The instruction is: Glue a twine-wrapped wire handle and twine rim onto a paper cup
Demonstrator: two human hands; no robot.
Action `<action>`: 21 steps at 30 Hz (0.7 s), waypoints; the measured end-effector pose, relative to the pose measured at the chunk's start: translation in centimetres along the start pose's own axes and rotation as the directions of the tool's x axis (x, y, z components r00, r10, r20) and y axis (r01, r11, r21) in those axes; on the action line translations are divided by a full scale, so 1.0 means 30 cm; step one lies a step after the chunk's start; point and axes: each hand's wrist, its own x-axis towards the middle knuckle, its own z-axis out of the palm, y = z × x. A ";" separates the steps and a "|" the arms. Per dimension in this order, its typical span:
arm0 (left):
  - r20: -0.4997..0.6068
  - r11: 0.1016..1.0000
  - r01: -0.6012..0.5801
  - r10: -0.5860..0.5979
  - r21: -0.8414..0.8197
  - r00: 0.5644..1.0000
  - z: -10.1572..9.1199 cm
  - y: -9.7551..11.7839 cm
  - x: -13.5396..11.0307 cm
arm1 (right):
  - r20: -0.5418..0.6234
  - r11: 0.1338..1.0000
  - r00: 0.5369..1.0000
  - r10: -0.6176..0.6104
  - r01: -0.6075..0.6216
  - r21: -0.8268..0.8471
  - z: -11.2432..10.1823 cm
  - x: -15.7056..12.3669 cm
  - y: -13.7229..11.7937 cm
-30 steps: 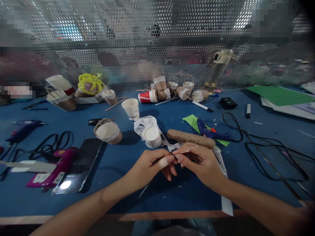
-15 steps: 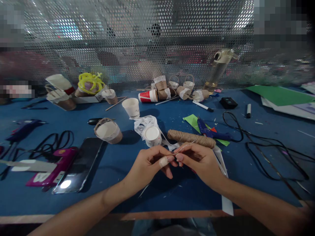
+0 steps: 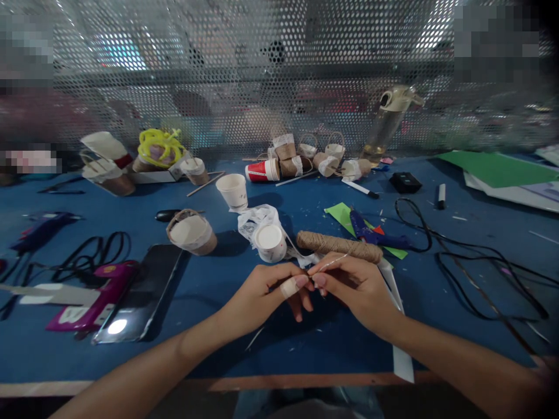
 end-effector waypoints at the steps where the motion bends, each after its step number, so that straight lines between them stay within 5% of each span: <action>1: 0.006 0.999 0.017 -0.016 -0.028 1.000 0.001 -0.001 0.001 | -0.006 1.000 1.000 0.006 -0.006 -0.017 0.000 0.000 0.000; 8: -0.065 0.986 0.041 -0.052 -0.163 0.997 0.007 -0.018 0.004 | -0.044 0.989 0.998 0.046 -0.051 -0.138 -0.002 -0.003 0.005; 15: -0.122 0.980 -0.002 -0.023 -0.197 0.992 0.020 -0.023 -0.004 | -0.060 0.994 0.994 0.093 -0.096 -0.044 0.007 0.005 -0.001; 21: -0.186 0.936 -0.208 0.266 0.284 0.946 0.016 -0.037 -0.021 | 0.003 0.999 0.999 0.038 -0.038 0.033 0.007 0.002 -0.006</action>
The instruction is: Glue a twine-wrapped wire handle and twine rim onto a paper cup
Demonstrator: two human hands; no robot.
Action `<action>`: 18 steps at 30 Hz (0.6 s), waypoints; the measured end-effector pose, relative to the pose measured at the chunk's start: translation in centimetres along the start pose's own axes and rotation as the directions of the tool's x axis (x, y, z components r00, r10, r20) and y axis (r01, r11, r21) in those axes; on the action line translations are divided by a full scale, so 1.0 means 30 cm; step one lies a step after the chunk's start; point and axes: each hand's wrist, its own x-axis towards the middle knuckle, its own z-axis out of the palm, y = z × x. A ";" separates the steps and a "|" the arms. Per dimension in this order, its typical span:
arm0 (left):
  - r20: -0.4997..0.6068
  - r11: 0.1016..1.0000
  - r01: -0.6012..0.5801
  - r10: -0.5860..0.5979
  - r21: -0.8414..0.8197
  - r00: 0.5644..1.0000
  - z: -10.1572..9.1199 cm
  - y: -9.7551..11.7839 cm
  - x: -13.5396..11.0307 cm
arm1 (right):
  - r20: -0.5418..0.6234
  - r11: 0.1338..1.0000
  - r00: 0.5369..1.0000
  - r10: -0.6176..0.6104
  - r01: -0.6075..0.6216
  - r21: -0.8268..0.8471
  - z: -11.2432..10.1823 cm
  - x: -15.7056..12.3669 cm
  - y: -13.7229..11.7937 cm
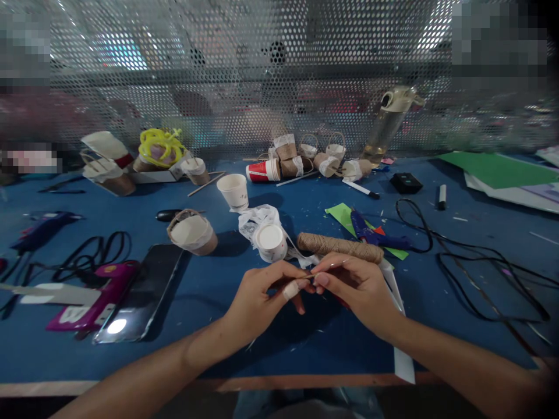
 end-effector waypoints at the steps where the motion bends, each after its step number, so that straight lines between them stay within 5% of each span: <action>1: -0.005 0.999 -0.028 0.029 0.045 1.000 -0.003 -0.003 0.000 | 0.007 1.000 1.000 -0.011 0.011 -0.002 -0.001 -0.002 0.001; 12: 0.204 0.997 0.010 -0.026 0.077 0.979 -0.025 0.026 0.035 | 0.007 0.985 0.994 -0.108 0.108 -0.134 -0.017 -0.010 0.015; 18: 0.148 0.998 0.059 -0.063 0.027 0.987 -0.023 0.022 0.037 | 0.006 0.985 0.997 -0.078 0.078 -0.156 -0.018 -0.014 0.009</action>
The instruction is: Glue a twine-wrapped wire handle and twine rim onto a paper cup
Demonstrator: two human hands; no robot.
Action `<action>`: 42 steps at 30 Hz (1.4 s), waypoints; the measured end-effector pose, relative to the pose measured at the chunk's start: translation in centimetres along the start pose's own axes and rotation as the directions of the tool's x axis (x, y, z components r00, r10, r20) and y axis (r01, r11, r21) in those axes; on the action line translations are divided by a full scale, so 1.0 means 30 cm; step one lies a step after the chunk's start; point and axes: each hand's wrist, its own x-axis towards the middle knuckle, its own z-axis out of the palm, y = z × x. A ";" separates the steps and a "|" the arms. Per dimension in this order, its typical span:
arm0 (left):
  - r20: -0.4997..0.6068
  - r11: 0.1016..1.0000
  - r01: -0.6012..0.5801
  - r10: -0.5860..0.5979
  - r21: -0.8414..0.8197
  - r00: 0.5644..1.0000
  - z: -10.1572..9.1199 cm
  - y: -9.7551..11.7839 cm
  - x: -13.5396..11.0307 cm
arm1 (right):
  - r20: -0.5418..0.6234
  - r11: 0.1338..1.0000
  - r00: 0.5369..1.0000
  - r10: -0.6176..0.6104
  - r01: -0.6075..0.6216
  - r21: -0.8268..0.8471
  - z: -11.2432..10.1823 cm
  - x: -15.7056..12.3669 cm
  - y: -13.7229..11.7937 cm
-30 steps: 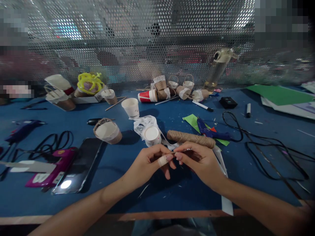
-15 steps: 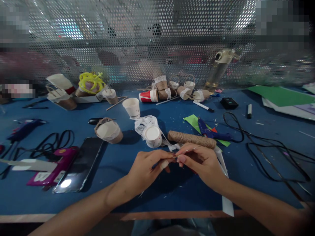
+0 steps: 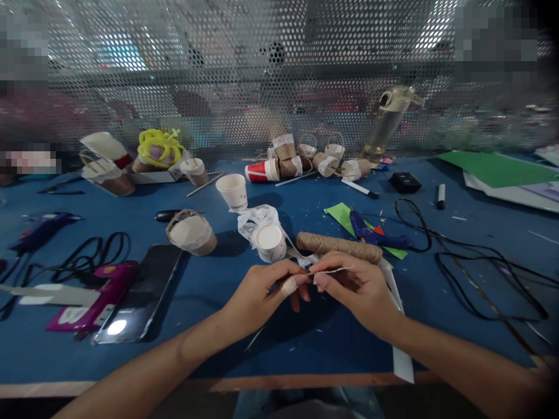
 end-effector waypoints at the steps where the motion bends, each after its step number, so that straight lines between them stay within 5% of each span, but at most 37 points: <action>1: -0.018 1.000 0.004 -0.005 -0.007 1.000 0.000 -0.001 -0.001 | -0.003 1.000 1.000 0.011 -0.011 -0.008 0.001 -0.001 0.001; 10: -0.092 0.996 -0.015 0.007 -0.092 0.996 0.014 -0.010 -0.021 | -0.062 1.000 0.998 0.006 -0.004 0.024 0.004 0.002 0.008; 18: -0.098 0.996 -0.082 0.085 0.030 0.992 0.007 -0.021 -0.025 | -0.002 0.993 1.000 -0.023 0.023 0.116 -0.001 -0.002 0.008; 26: 0.054 0.996 -0.039 0.035 0.074 0.998 0.003 -0.017 -0.004 | 0.000 0.992 0.995 -0.097 0.097 -0.082 -0.007 0.012 0.007; 42: 0.034 1.000 0.021 -0.021 -0.004 0.999 0.016 -0.035 -0.009 | -0.059 0.986 0.992 -0.110 0.101 -0.135 -0.001 0.002 0.020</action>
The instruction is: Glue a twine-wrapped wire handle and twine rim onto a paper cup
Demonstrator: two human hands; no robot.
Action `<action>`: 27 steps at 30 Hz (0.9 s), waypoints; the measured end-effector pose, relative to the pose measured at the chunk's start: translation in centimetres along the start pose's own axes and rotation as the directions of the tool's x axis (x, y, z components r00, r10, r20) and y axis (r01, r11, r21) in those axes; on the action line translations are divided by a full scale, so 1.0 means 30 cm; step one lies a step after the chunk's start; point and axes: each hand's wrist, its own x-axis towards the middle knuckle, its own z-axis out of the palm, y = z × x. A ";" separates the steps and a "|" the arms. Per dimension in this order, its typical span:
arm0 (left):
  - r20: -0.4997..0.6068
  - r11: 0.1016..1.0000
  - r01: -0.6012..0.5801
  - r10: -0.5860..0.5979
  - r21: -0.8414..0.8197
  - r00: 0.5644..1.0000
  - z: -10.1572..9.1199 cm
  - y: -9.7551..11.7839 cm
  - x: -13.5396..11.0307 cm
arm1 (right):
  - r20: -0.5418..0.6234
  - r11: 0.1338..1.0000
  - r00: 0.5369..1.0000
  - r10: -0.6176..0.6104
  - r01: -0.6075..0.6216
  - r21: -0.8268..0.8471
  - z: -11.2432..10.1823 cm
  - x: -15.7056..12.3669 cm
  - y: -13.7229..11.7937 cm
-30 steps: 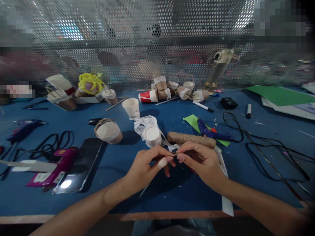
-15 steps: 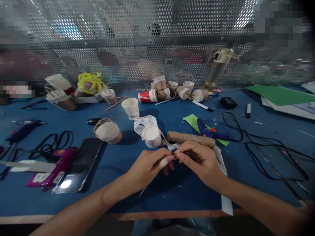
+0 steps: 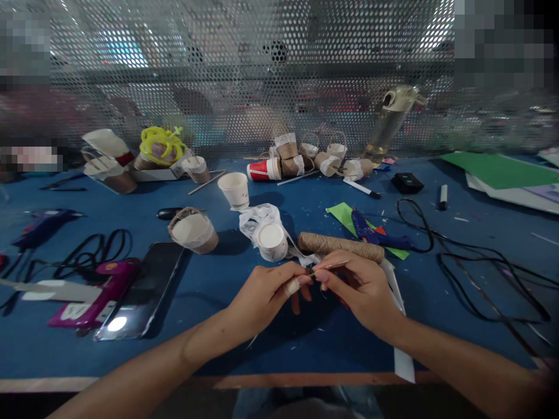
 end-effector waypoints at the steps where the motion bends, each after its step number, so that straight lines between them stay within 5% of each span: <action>1: 0.004 1.000 0.015 -0.015 -0.025 1.000 0.004 0.002 -0.001 | 0.000 1.000 1.000 -0.006 0.006 0.001 0.001 0.000 -0.002; 13: 0.053 0.927 0.166 -0.157 -0.335 0.986 0.063 0.004 -0.019 | -0.022 1.000 1.000 -0.008 0.008 -0.008 0.013 -0.005 0.004; 19: 0.048 0.959 0.180 -0.174 -0.221 0.984 0.029 0.013 -0.004 | 0.013 0.988 0.990 0.141 -0.141 0.058 0.020 0.007 0.003; 27: 0.069 0.961 0.155 -0.142 -0.231 0.987 0.015 0.025 -0.003 | 0.047 0.988 0.989 0.140 -0.143 0.055 0.002 0.015 -0.003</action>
